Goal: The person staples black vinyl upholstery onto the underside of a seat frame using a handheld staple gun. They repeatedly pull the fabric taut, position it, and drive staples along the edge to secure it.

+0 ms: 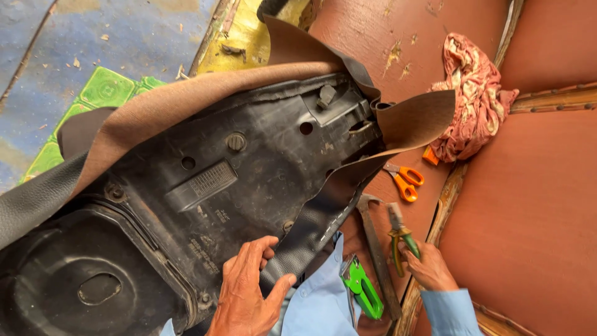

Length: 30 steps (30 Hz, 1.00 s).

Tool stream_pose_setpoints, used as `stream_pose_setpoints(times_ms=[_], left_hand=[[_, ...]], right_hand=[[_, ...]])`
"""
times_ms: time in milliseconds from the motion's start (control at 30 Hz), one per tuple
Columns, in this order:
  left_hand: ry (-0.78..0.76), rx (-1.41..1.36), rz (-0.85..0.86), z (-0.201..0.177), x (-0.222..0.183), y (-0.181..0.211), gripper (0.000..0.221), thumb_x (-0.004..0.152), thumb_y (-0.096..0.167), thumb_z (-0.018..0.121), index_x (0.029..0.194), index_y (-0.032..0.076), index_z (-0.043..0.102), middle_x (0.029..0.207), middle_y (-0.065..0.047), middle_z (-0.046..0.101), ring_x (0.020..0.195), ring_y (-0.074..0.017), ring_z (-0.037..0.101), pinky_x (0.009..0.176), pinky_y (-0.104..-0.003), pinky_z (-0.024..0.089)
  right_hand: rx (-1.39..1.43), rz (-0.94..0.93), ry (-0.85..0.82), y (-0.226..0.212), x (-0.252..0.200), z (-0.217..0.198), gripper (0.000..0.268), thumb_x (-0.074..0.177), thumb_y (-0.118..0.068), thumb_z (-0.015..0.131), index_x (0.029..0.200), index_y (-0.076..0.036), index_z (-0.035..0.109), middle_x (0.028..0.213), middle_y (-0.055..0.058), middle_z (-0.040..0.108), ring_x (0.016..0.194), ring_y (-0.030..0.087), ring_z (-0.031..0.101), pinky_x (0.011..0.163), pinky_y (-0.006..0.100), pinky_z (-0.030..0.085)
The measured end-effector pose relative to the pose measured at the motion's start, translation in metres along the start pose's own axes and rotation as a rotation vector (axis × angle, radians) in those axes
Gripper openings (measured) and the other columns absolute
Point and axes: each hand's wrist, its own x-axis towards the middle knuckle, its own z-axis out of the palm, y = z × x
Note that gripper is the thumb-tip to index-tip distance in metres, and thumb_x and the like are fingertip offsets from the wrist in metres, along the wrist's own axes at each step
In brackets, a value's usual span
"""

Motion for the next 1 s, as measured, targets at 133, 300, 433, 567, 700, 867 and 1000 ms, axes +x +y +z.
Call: stream_pose_setpoints(times_ms=[133,300,433,567,700,867,1000], left_hand=[[0.038,-0.101,-0.007,-0.002,0.001,0.005,0.06,0.07,0.011,0.082,0.126,0.01,0.059,0.118,-0.01,0.065,0.099,-0.0233,0.067,0.089,-0.04,0.055],[0.0,-0.208,-0.242,-0.008,0.001,0.015,0.073,0.07,0.008,0.082,0.137,0.014,0.053,0.117,-0.006,0.07,0.095,-0.018,0.074,0.091,-0.036,0.055],[0.014,-0.219,-0.331,-0.012,0.001,0.021,0.086,0.066,0.015,0.089,0.141,0.017,0.048,0.112,-0.006,0.071,0.085,-0.0183,0.073,0.088,-0.035,0.056],[-0.065,-0.148,-0.379,-0.019,0.002,0.021,0.088,0.068,0.024,0.092,0.143,0.017,0.046,0.101,-0.007,0.07,0.083,-0.019,0.07,0.085,-0.033,0.057],[-0.038,-0.171,-0.288,-0.02,-0.001,0.017,0.091,0.066,0.021,0.089,0.144,0.013,0.043,0.099,-0.009,0.067,0.084,-0.0205,0.064,0.082,-0.036,0.055],[-0.044,-0.101,-0.273,-0.012,-0.003,0.01,0.086,0.064,0.024,0.09,0.139,0.014,0.05,0.093,-0.01,0.062,0.081,-0.0224,0.061,0.077,-0.038,0.052],[0.08,-0.144,0.052,-0.001,-0.008,-0.003,0.042,0.068,0.013,0.084,0.106,0.009,0.067,0.094,-0.007,0.065,0.085,-0.026,0.062,0.082,-0.041,0.047]], right_hand=[[-0.385,-0.039,0.168,-0.005,-0.005,0.0,0.024,0.094,-0.026,0.058,0.101,-0.009,0.074,0.079,0.024,0.068,0.077,0.041,0.068,0.069,0.049,0.053],[-0.324,0.04,0.143,-0.027,-0.025,-0.003,0.03,0.094,-0.033,0.061,0.107,-0.009,0.074,0.084,0.024,0.071,0.077,0.04,0.072,0.075,0.048,0.056],[-0.316,0.018,0.205,-0.063,-0.036,-0.006,0.048,0.083,-0.04,0.076,0.12,-0.01,0.072,0.098,0.021,0.075,0.094,0.037,0.073,0.084,0.047,0.057],[-0.425,-0.51,0.582,-0.123,-0.06,0.003,0.054,0.081,-0.028,0.081,0.126,-0.001,0.068,0.114,0.027,0.071,0.106,0.041,0.068,0.089,0.047,0.054],[-0.089,-0.742,0.384,-0.19,-0.1,0.03,0.037,0.088,-0.009,0.073,0.125,-0.007,0.069,0.114,0.015,0.073,0.094,0.022,0.076,0.082,0.035,0.062],[-0.215,-1.189,-0.022,-0.267,-0.109,0.038,0.054,0.082,0.002,0.069,0.135,-0.005,0.061,0.139,0.016,0.063,0.107,0.031,0.072,0.082,0.035,0.061],[-0.455,-1.151,-0.26,-0.296,-0.104,0.041,0.067,0.077,0.003,0.069,0.142,-0.005,0.054,0.144,0.016,0.059,0.093,0.033,0.069,0.076,0.041,0.055]])
